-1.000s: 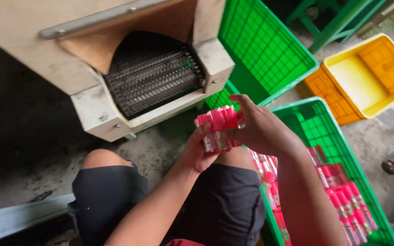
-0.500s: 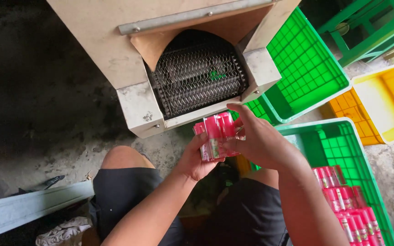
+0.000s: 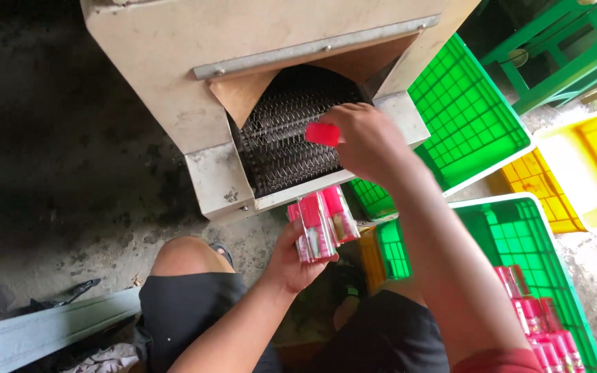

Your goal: Loading small pink tubes from a plastic crate onto a conveyor belt for processing.

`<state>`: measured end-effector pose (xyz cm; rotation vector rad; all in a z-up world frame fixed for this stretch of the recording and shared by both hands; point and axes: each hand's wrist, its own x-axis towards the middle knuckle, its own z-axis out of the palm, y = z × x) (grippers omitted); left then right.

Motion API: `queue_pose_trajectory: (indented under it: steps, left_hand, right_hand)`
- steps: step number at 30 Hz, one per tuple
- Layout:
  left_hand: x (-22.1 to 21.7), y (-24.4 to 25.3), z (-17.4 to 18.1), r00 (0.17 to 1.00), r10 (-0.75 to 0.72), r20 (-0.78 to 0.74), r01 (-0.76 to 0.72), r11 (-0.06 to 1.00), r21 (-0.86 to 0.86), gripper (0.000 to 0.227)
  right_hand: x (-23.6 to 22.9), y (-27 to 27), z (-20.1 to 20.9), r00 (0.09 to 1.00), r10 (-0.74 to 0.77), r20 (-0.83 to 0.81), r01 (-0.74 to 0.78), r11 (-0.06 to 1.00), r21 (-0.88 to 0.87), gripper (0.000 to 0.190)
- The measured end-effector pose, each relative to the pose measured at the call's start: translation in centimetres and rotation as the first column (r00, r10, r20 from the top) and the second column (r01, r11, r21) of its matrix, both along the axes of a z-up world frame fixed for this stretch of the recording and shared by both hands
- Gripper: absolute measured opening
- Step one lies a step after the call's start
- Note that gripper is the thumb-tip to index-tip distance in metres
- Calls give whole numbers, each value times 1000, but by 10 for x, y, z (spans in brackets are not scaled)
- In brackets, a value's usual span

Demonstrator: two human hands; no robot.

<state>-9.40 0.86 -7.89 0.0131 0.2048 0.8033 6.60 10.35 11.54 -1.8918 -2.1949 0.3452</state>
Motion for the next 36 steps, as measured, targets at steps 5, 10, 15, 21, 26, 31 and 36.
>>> queue_pose_trajectory:
  steps: [5, 10, 15, 21, 26, 31, 36]
  left_hand:
    - [3, -8, -16, 999, 9, -38, -10, 1000, -19, 53]
    - [-1, -5, 7, 999, 8, -49, -8, 1000, 11, 47]
    - [6, -6, 1, 995, -28, -101, 25, 999, -33, 38]
    - [28, -13, -56, 989, -24, -146, 28, 999, 21, 42]
    - [16, -17, 20, 986, -29, -167, 12, 995, -98, 42]
    - [14, -15, 31, 980, 13, -198, -33, 995, -97, 47]
    - [18, -13, -8, 989, 29, -144, -32, 999, -18, 55]
  right_hand:
    - [-5, 40, -52, 972, 79, 221, -103, 990, 96, 41]
    - [-13, -19, -9, 999, 35, 35, -40, 989, 143, 33]
    - [-36, -98, 18, 989, -144, -42, 128, 955, -266, 63]
    - [-27, -110, 17, 967, -254, -13, 214, 839, -501, 80]
    - [-11, -108, 35, 942, -278, -190, 165, 873, -459, 92]
    - [10, -70, 24, 953, -258, -157, 211, 941, -266, 60]
    - [12, -11, -11, 983, -170, 62, 175, 980, -94, 30]
